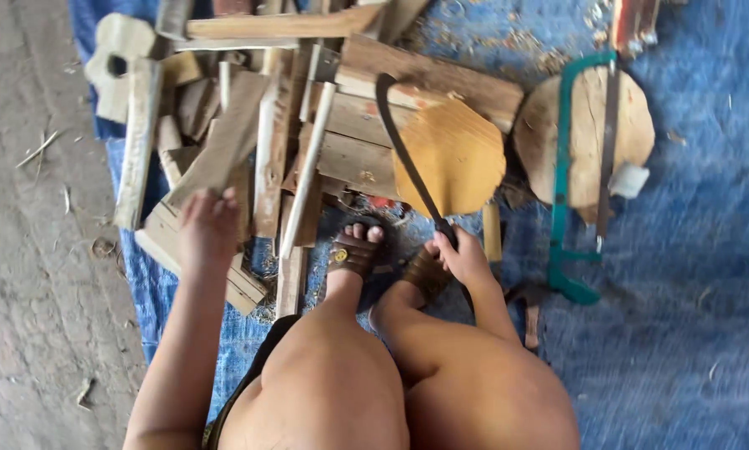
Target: Carving and cutting small wooden pieces using a curved blade and a hacksaw
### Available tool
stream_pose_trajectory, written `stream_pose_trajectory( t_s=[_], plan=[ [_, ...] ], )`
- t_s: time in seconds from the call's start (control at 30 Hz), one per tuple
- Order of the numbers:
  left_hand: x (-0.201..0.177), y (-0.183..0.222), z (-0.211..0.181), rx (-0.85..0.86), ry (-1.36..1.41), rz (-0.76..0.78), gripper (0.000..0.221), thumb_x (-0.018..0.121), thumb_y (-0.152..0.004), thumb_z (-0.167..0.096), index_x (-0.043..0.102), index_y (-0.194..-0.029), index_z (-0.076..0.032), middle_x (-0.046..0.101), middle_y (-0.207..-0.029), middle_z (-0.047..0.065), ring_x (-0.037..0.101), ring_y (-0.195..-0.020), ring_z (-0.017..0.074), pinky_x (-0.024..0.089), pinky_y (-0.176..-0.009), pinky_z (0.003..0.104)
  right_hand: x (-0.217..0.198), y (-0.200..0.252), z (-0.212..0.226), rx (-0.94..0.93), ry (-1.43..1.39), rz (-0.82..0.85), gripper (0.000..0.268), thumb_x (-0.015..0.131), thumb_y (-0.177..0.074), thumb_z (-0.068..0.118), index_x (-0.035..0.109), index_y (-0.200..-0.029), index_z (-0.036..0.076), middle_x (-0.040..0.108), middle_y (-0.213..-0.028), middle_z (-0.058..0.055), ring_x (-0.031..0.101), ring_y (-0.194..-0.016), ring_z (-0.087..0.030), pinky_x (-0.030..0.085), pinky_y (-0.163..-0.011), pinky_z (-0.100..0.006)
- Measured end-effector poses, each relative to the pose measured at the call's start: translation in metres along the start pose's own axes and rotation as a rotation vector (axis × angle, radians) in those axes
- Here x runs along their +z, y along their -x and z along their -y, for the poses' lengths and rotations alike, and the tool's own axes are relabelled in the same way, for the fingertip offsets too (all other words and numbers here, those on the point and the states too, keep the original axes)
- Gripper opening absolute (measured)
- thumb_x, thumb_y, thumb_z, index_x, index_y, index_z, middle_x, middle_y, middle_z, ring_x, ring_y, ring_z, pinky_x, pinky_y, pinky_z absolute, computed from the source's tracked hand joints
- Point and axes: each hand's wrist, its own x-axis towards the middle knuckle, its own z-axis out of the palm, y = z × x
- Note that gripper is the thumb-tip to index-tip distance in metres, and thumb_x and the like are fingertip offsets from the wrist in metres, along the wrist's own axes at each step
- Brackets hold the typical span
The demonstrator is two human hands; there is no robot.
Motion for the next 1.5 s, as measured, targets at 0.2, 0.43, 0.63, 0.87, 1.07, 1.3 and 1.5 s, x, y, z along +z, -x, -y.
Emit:
stream_pose_trajectory(
  t_s=[0.2,0.43,0.63,0.87,1.07,1.3,1.5],
  plan=[
    [0.006,0.009,0.059,-0.123,-0.554,0.223,0.034,0.059,-0.106,-0.011,0.054,-0.127,0.014,0.061,-0.108,0.028,0.073,-0.088,0.0382,0.064,-0.081,0.051,0.001,-0.015,-0.039,-0.1,-0.145,0.014,0.032,0.052,-0.105,0.027,0.06,-0.086,0.003,0.067,-0.054,-0.015,0.067,-0.042,-0.024,0.055,-0.042,-0.031],
    [-0.003,0.023,0.036,-0.115,-0.755,0.309,0.045,0.063,-0.105,-0.017,0.052,-0.138,0.012,0.071,-0.113,0.03,0.075,-0.093,0.0385,0.062,-0.083,0.047,-0.001,-0.019,-0.05,-0.153,-0.135,-0.005,0.035,0.052,-0.106,0.027,0.061,-0.083,0.003,0.066,-0.053,-0.014,0.066,-0.04,-0.023,0.054,-0.045,-0.03],
    [-0.025,0.01,-0.014,0.258,-0.988,0.237,0.016,0.065,-0.11,-0.018,0.069,-0.104,-0.004,0.073,-0.081,0.012,0.075,-0.073,0.0233,0.062,-0.072,0.036,-0.003,-0.026,-0.068,-0.169,-0.152,0.001,0.036,0.052,-0.107,0.029,0.062,-0.084,0.002,0.066,-0.054,-0.015,0.065,-0.041,-0.024,0.054,-0.046,-0.032],
    [-0.088,-0.059,-0.036,0.142,-0.44,-0.233,0.052,0.051,-0.107,-0.054,0.068,-0.091,-0.007,0.061,-0.065,0.006,0.071,-0.057,0.0163,0.068,-0.063,0.027,-0.002,-0.024,-0.067,-0.193,-0.158,0.01,0.038,0.051,-0.107,0.03,0.061,-0.083,0.003,0.065,-0.053,-0.015,0.064,-0.039,-0.023,0.053,-0.043,-0.029],
    [-0.179,-0.144,-0.038,0.513,-0.925,-0.324,0.025,0.069,-0.107,-0.033,0.065,-0.11,-0.008,0.073,-0.085,0.01,0.077,-0.076,0.0257,0.066,-0.066,0.037,-0.004,-0.024,-0.069,-0.173,-0.164,0.01,0.039,0.049,-0.107,0.03,0.061,-0.083,0.002,0.065,-0.053,-0.016,0.064,-0.039,-0.023,0.053,-0.043,-0.03],
    [-0.131,-0.137,-0.084,0.305,-1.732,-0.238,0.033,0.07,-0.106,-0.027,0.066,-0.13,-0.005,0.058,-0.127,0.021,0.061,-0.103,0.0318,0.058,-0.084,0.047,-0.004,-0.009,-0.051,-0.017,-0.082,0.001,0.039,0.048,-0.103,0.04,0.058,-0.088,0.006,0.059,-0.06,-0.01,0.057,-0.051,-0.021,0.054,-0.052,-0.034],
    [-0.177,-0.197,-0.006,0.217,-1.701,-0.063,0.017,0.071,-0.088,-0.021,0.075,-0.096,-0.006,0.067,-0.088,0.018,0.071,-0.088,0.0442,0.061,-0.072,0.05,-0.005,-0.022,-0.08,-0.167,-0.198,0.004,0.038,0.049,-0.108,0.028,0.062,-0.084,0.002,0.064,-0.053,-0.015,0.064,-0.039,-0.023,0.053,-0.043,-0.029]
  ],
)
